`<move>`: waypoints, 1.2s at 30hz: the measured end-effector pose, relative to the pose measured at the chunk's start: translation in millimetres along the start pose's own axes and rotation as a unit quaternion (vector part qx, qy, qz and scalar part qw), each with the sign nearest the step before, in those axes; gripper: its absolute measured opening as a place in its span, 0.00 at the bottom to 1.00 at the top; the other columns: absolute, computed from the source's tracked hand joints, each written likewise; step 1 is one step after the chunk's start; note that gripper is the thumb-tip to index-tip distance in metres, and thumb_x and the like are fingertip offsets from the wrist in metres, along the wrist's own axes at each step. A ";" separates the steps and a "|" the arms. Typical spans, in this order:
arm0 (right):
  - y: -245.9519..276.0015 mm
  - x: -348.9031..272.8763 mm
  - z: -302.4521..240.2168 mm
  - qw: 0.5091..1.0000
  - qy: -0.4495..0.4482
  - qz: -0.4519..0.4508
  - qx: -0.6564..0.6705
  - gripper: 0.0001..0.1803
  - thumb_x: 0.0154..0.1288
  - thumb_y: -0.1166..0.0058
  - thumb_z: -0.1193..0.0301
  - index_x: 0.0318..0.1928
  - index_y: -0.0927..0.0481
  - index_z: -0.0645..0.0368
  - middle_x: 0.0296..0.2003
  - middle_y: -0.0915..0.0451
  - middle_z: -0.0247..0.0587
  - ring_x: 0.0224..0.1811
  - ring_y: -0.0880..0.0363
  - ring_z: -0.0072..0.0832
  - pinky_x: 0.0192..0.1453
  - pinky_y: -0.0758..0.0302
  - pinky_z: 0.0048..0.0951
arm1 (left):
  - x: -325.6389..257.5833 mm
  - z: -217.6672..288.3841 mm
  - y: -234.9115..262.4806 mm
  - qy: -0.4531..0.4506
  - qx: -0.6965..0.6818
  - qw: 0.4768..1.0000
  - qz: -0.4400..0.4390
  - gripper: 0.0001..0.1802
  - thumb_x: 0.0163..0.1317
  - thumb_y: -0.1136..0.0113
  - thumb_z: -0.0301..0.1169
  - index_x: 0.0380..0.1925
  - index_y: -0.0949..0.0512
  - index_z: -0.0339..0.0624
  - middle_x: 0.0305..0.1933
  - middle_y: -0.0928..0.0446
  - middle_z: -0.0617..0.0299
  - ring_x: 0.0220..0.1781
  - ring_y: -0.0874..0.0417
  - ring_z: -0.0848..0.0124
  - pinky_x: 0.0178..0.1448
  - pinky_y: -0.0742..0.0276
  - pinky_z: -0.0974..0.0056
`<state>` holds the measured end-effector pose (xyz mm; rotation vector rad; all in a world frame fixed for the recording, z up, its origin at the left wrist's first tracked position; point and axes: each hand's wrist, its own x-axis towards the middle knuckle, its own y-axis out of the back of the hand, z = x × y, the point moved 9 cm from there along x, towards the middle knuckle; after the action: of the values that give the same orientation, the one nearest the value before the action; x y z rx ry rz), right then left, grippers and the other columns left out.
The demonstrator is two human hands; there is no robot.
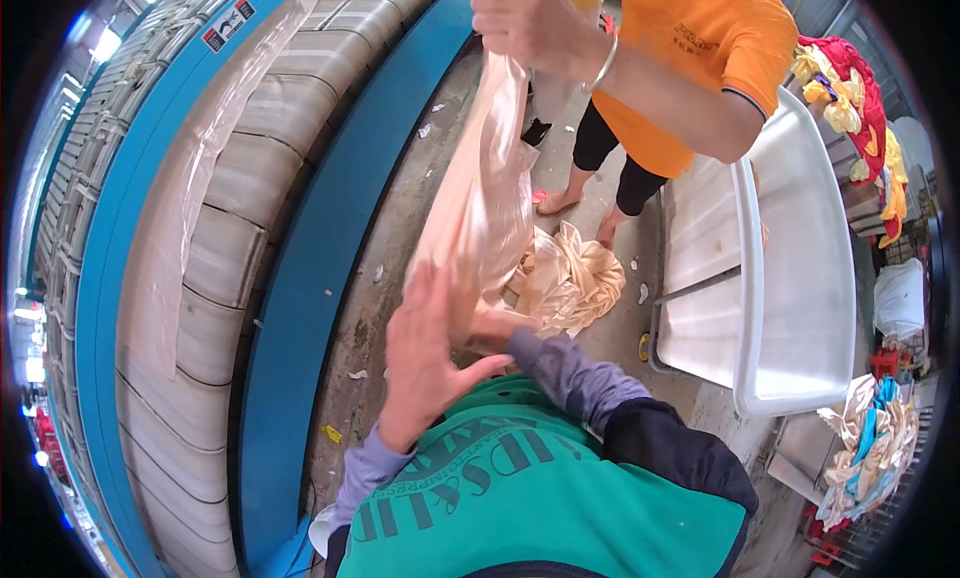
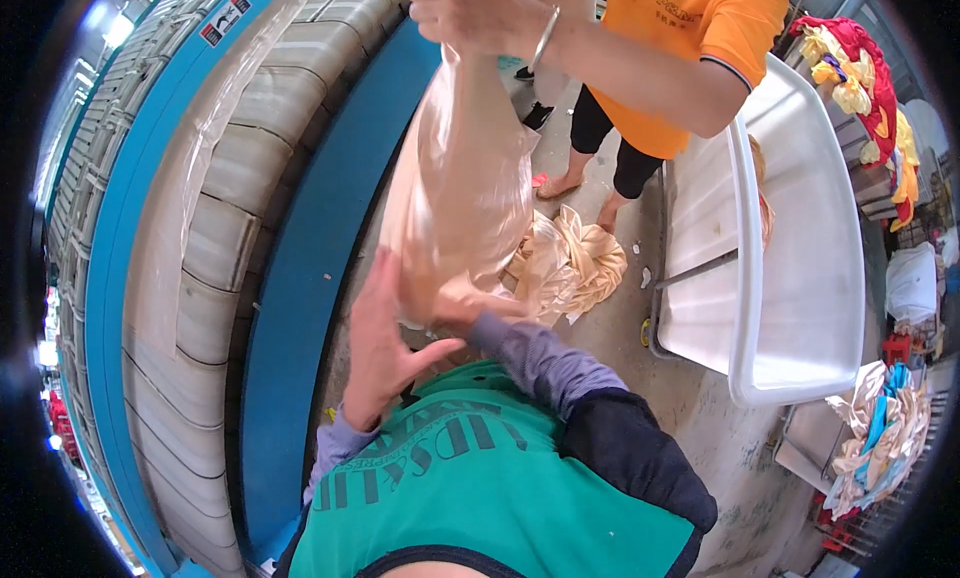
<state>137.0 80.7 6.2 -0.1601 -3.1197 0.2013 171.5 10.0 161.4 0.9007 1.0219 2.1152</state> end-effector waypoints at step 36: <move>-26.5 19.9 -13.9 0.977 -0.072 -0.055 0.194 0.10 0.70 0.53 0.64 0.40 0.27 0.57 0.30 0.27 0.24 0.31 0.29 0.11 0.33 0.30 0.16 | -57.8 -91.9 -42.7 0.234 -0.404 0.883 -0.045 0.48 0.45 0.27 0.39 0.62 0.42 0.33 0.60 0.33 0.48 0.63 0.31 0.60 0.64 0.35 0.58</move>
<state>114.8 58.3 23.5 0.0348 -3.1359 0.8444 142.8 -49.3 65.1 -0.0719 0.2733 2.3984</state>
